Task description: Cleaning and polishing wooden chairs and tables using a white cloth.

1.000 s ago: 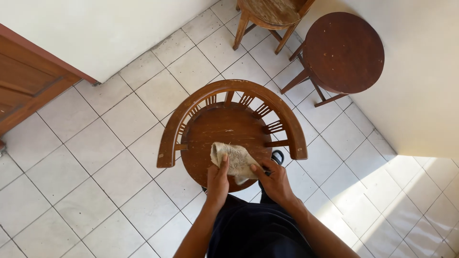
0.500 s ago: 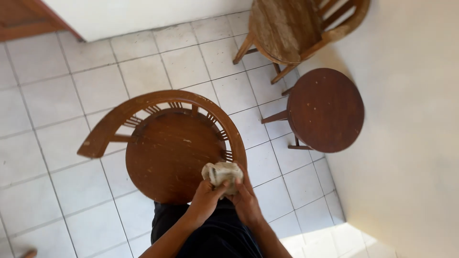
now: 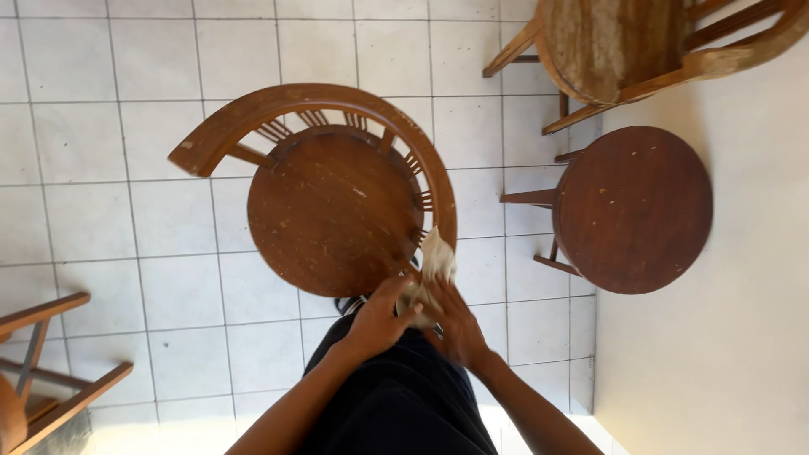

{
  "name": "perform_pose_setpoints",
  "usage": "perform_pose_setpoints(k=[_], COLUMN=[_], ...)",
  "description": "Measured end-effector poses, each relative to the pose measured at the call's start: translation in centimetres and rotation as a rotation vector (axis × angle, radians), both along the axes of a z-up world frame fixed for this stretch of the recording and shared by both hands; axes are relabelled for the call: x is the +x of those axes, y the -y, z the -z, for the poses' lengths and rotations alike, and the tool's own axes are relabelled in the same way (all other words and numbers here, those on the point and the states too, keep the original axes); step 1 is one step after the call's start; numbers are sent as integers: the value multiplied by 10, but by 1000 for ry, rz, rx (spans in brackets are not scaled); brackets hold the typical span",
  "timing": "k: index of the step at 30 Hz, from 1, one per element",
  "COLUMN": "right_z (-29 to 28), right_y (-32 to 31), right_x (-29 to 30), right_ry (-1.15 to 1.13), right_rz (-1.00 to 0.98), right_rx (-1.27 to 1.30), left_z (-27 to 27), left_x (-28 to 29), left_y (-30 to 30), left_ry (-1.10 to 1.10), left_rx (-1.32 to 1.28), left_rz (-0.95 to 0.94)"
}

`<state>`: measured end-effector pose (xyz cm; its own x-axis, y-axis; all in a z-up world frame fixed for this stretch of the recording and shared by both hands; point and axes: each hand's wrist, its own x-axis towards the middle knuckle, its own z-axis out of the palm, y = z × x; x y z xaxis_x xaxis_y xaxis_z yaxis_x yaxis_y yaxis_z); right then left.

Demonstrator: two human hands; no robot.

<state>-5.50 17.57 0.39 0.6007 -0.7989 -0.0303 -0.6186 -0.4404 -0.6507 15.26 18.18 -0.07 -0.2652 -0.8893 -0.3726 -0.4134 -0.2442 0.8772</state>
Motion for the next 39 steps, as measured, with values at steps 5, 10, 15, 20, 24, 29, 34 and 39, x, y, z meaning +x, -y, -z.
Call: perform_pose_setpoints(k=[5,10,15,20,24,29,34,39], right_z=[50,48,57,19,0,-13,-52,-34], right_y=[-24,56,30,-64,-87,-71,-72,-83], right_x=[-25,-9,19,34,33,36,60,47], right_ry=[-94,-30,24,113,403,353,242,342], right_rz=[-115,67,235,52,46,408,463,411], right_rx=[-31,-79,-144,304,365,224,-286,-186], left_z=[1,7,0,5,51,34,15,45], left_x=[3,-2,-3,14,20,7,-7,-28], left_y=[-19,-5,-10,-46,-85,-83,-57,-46], left_ry=[31,3,89,62,-194,-652,-799,-709], left_rx=[143,27,-106,-374,143,447,481,201], left_rz=[10,-21,-227,-81,3,-149,-299,-393])
